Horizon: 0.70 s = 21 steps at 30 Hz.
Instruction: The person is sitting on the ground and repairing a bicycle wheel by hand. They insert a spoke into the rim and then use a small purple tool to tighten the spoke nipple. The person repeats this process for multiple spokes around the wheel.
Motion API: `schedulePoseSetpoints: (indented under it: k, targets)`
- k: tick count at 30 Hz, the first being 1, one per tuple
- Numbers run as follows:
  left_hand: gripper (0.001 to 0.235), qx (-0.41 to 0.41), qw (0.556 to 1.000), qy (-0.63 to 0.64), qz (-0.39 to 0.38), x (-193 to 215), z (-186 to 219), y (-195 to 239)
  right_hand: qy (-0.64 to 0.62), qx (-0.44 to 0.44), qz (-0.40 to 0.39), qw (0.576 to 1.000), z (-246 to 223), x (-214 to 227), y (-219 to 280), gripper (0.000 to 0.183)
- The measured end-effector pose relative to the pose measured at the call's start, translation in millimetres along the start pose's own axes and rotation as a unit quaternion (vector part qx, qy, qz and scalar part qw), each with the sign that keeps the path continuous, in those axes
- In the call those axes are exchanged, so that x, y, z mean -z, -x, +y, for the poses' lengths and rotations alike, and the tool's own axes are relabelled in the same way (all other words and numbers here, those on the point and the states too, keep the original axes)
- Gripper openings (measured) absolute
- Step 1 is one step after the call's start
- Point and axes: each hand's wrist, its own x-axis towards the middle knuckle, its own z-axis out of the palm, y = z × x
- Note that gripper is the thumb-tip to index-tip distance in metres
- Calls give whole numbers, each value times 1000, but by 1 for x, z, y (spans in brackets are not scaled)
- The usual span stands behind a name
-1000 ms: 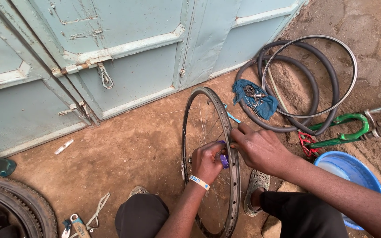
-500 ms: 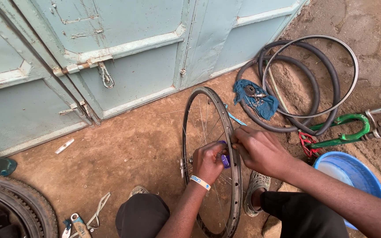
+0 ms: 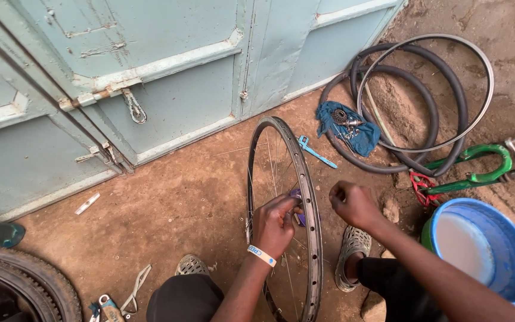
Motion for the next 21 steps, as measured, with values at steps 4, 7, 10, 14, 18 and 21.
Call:
schedulePoseSetpoints:
  k: [4, 7, 10, 14, 18, 21]
  targets:
    - [39, 37, 999, 1, -14, -10, -18, 6, 50, -47, -51, 996, 61, -71, -27, 23]
    - [42, 30, 996, -75, -31, -2, -18, 7, -16, -164, -87, 983, 66, -95, -30, 13]
    - [45, 8, 998, -34, -47, 8, -9, 4, -71, -218, -72, 971, 84, -122, -42, 20]
    - [48, 15, 997, -11, -69, 18, 3, -1, -90, -230, -69, 967, 73, -112, -59, 24]
    - [41, 28, 994, 30, -100, 20, 0, -1, -189, -220, -8, 957, 43, -63, -67, 35]
    - [32, 26, 991, 64, -113, 21, 6, -5, -290, -207, 37, 934, 35, -36, -65, 21]
